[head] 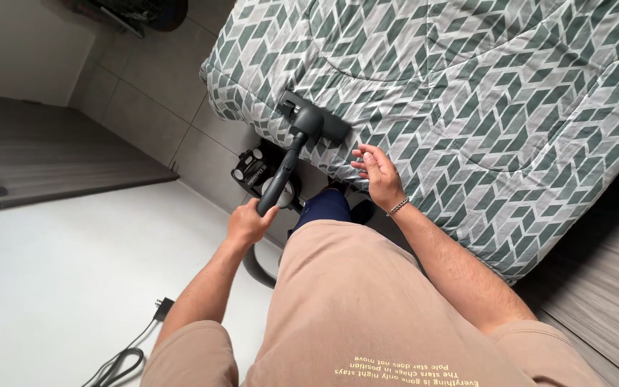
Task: The recorder uses a vacuum cleaner with a brush attachment to clean the surface of a bed with a patterned comforter.
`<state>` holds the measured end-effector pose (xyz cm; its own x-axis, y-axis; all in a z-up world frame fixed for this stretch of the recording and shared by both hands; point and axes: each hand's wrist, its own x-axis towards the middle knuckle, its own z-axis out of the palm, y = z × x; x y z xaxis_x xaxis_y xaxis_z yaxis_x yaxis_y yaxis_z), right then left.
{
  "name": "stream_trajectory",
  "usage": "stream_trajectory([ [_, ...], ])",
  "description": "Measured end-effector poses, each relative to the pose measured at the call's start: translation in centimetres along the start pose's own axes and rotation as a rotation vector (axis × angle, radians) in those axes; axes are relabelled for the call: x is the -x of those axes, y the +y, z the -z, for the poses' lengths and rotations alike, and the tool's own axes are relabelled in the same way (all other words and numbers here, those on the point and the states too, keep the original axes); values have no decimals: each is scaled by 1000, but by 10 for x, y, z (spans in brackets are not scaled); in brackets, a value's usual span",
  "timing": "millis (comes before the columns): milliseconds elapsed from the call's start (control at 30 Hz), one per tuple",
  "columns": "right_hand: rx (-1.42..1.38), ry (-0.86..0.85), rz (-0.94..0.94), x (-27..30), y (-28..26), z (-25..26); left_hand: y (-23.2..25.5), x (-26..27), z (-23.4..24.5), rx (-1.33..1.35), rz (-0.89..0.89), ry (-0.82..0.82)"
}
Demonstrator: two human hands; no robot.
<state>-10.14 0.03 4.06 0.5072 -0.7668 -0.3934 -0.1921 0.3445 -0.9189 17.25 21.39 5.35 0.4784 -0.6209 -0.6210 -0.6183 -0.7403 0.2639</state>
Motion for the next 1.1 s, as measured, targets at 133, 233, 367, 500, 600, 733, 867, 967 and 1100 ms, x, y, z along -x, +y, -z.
stream_trajectory([
  [133, 6, 43, 1, -4, -6, 0, 31, -32, -6, 6, -97, 70],
  [233, -25, 72, 1, -16, -8, 4, 70, -70, 3, 86, -124, 99],
  [367, -4, 151, -50, -32, -20, 15, 115, -139, 5, -5, -198, 125],
  [500, 5, 204, -54, -62, -25, 27, 161, -208, 22, 23, -357, 219],
  [600, 0, 265, -71, -82, -32, 32, 218, -244, 58, 25, -292, 60],
  [733, -19, 329, -76, -98, -42, 40, 279, -307, 69, -21, -350, 59],
  [867, -53, 419, -128, -104, -46, 52, 339, -357, 77, -21, -418, 71],
  [967, -71, 476, -165, -101, -47, 57, 380, -386, 80, -3, -460, 79],
  [1100, -101, 546, -203, -97, -47, 62, 433, -412, 84, 71, -482, 93],
])
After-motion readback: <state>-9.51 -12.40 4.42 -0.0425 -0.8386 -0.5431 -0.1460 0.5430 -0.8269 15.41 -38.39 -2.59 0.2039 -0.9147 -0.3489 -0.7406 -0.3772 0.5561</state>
